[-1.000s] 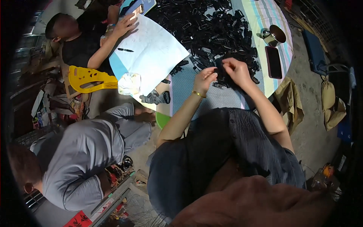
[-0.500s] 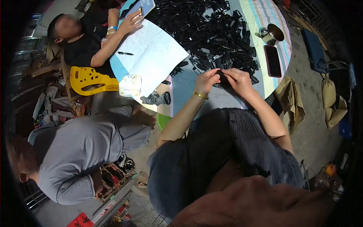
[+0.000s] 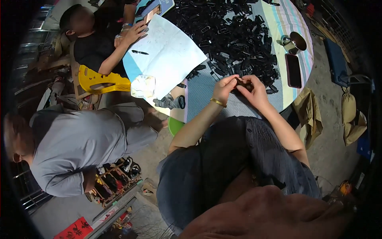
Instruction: Sorting and inspecting a large pile of small black plastic clips or fasteners on a table.
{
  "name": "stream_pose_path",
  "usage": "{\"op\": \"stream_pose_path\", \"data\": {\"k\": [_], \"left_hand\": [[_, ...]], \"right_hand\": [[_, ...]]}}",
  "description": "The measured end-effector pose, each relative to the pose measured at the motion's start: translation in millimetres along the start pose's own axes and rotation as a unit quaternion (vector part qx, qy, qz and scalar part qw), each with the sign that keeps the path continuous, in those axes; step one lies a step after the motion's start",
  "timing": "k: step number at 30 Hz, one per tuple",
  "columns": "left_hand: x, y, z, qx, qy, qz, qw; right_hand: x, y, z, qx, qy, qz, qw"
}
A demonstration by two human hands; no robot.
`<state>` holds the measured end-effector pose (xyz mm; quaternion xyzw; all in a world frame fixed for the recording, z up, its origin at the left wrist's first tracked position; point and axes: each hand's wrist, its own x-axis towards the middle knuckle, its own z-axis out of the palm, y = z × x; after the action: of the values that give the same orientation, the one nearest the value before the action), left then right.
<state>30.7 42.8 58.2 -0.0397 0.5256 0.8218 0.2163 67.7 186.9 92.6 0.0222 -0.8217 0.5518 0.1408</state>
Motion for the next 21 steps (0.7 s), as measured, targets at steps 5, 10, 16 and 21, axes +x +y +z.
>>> {"op": "stream_pose_path", "data": {"k": [5,10,16,21], "left_hand": [[-5,19,-1,0.173,-0.151,0.085,0.97],[-11,14,10,0.144,-0.13,0.076,0.978],[-9,-26,-20,0.241,-0.189,0.003,0.952],[13,-19,-37,0.508,-0.075,0.152,0.844]], "right_hand": [[-9,20,-9,0.085,-0.191,0.139,0.968],[-23,13,-9,0.011,-0.105,0.116,0.988],[-35,16,-77,-0.259,-0.378,0.141,0.878],[-86,49,-121,-0.413,-0.436,0.162,0.783]]}}
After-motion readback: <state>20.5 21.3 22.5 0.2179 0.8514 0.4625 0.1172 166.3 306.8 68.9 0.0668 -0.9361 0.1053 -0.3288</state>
